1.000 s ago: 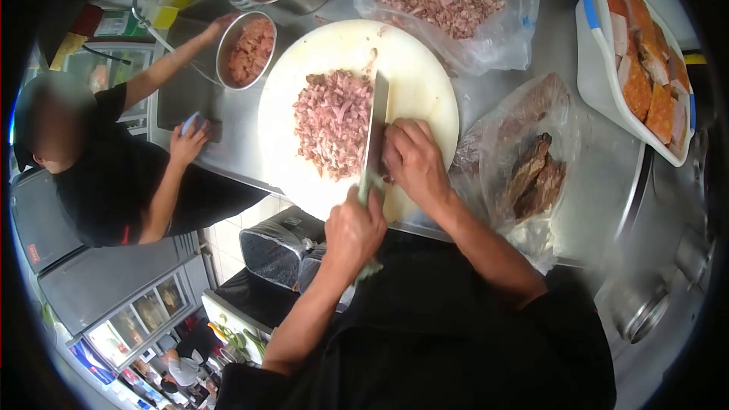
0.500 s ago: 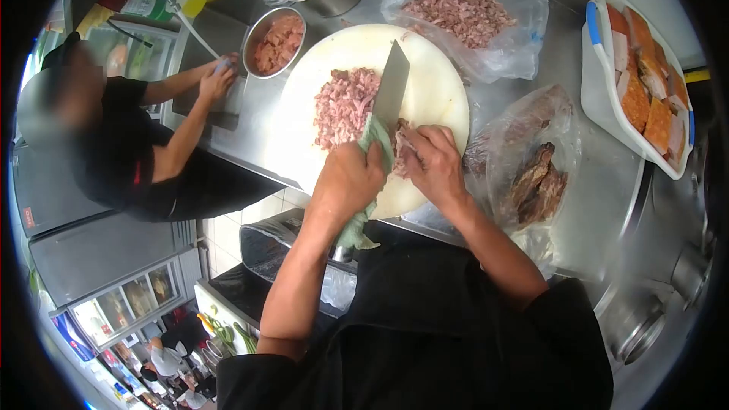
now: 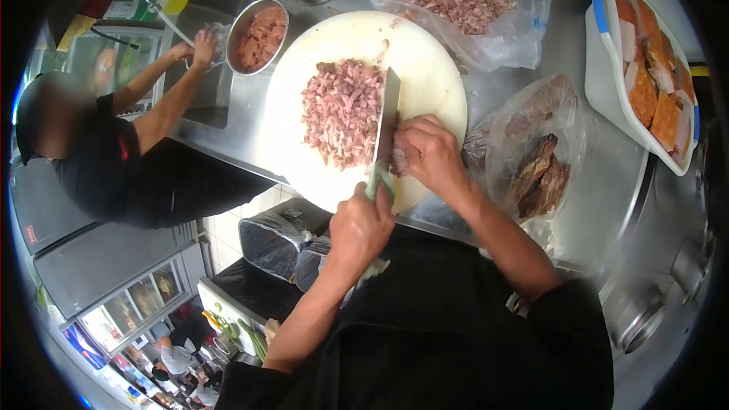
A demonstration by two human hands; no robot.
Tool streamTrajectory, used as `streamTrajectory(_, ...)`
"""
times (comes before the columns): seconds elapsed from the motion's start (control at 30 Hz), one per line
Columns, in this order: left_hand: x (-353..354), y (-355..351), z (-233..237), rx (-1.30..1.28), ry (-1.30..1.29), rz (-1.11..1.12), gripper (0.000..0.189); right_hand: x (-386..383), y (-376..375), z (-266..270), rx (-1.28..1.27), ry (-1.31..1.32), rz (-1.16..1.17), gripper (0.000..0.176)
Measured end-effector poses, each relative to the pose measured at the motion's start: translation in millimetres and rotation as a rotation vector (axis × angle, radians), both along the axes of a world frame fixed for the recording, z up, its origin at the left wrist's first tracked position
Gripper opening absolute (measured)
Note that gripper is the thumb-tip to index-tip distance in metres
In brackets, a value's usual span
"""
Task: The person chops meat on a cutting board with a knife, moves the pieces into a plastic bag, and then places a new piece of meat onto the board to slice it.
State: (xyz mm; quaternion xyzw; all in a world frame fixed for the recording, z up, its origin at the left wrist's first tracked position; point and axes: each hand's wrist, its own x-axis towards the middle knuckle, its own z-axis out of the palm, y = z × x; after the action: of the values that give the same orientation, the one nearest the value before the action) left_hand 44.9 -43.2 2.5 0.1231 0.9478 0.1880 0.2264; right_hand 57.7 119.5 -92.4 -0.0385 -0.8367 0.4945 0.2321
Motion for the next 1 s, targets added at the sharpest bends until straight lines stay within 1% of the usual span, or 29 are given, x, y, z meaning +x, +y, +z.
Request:
streamTrajectory(0.03,-5.9,8.8,-5.5,0.029,0.031,-0.002,0.038,-0.8,0.9,1.0,-0.001,-0.003,-0.004,0.027)
streamTrajectory(0.1,-40.1,28.0,-24.0,0.168,0.061,0.039,0.041,2.2,0.8,3.0,0.023,-0.025,0.022,0.028)
streamTrajectory(0.13,-58.2,41.1,-16.2,0.169,0.023,0.018,0.046,4.9,0.7,3.2,0.029,-0.024,0.026,0.028)
streamTrajectory(0.2,-72.8,51.6,-11.4,0.148,0.046,0.026,0.048,3.5,5.9,2.3,0.092,-0.014,0.021,0.026)
streamTrajectory(0.23,-74.5,51.1,-3.3,0.154,0.053,0.024,0.048,4.4,8.3,4.6,0.064,-0.015,0.03,0.026)
streamTrajectory(0.3,-68.9,42.9,19.4,0.076,-0.044,0.016,0.046,4.5,6.5,3.4,0.04,-0.011,-0.001,0.024)
streamTrajectory(0.37,-47.4,27.0,38.0,0.035,-0.083,0.012,0.044,5.5,4.6,0.6,0.004,-0.016,-0.023,0.023)
streamTrajectory(0.4,-33.5,17.8,43.9,-0.003,-0.12,0.0,0.042,5.3,4.5,-1.1,0.009,-0.017,-0.013,0.021)
streamTrajectory(0.43,-18.4,8.2,44.0,-0.031,-0.097,-0.007,0.04,3.7,5.4,-3.2,0.015,-0.017,-0.008,0.019)
streamTrajectory(0.47,-5.0,-0.2,40.5,-0.061,-0.078,-0.017,0.038,2.8,6.9,-2.3,0.008,-0.021,-0.008,0.019)
streamTrajectory(0.5,4.7,-2.4,32.6,-0.023,-0.055,0.025,0.036,2.9,8.1,0.9,0.019,-0.019,0.02,0.019)
streamTrajectory(0.53,6.6,1.7,21.5,-0.032,-0.067,0.022,0.036,4.9,7.3,2.1,0.029,-0.021,0.049,0.018)
streamTrajectory(0.57,2.7,9.9,8.6,0.004,-0.014,0.023,0.037,5.3,5.5,1.1,0.025,-0.029,0.048,0.018)
streamTrajectory(0.67,-39.1,39.2,-21.3,0.162,0.095,0.051,0.039,5.7,4.0,1.6,0.039,0.019,0.013,0.02)
streamTrajectory(0.73,-65.3,55.0,-16.1,0.162,0.105,0.035,0.041,3.8,12.8,4.9,0.099,-0.063,0.096,0.022)
streamTrajectory(0.77,-73.5,60.8,-9.3,0.154,0.1,0.01,0.042,2.6,17.6,5.5,0.108,-0.05,0.093,0.022)
streamTrajectory(0.8,-73.3,61.0,0.2,0.158,0.107,0.005,0.042,3.7,20.2,4.7,0.08,-0.021,0.094,0.022)
streamTrajectory(0.87,-59.0,52.4,24.4,0.089,-0.008,0.019,0.045,5.4,20.8,3.8,0.044,0.004,0.102,0.022)
streamTrajectory(0.9,-46.5,46.7,38.7,0.041,-0.08,0.028,0.043,6.8,19.5,3.5,0.027,-0.007,0.085,0.022)
streamTrajectory(0.93,-30.6,27.8,27.2,-0.014,-0.048,-0.003,0.041,7.9,18.2,2.4,0.009,-0.021,0.067,0.022)
streamTrajectory(1.0,2.8,13.4,27.5,0.026,-0.013,0.025,0.039,7.6,16.7,3.1,0.004,-0.016,0.088,0.021)
